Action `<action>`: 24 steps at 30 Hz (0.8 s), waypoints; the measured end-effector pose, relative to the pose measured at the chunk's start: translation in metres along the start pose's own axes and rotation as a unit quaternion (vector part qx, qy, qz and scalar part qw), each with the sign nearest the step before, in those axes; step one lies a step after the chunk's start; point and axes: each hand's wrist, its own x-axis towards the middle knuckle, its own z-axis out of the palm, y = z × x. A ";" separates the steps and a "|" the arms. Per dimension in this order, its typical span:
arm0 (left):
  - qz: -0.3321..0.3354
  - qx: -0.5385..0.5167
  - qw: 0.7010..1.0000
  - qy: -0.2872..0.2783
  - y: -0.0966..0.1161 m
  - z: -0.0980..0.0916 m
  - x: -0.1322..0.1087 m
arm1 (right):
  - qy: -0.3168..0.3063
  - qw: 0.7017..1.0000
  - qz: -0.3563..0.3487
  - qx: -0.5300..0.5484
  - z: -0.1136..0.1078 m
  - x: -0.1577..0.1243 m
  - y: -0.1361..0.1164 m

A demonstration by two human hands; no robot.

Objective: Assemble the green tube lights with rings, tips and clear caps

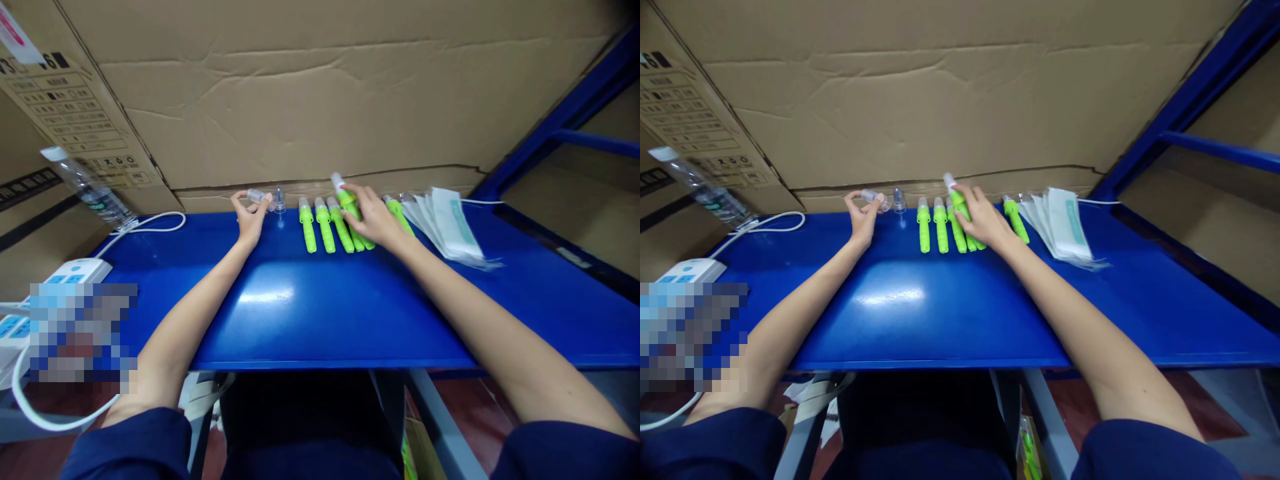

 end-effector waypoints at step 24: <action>-0.004 -0.126 0.984 -0.126 0.027 0.030 -0.029 | 0.046 0.986 -0.139 0.078 0.027 -0.003 -0.024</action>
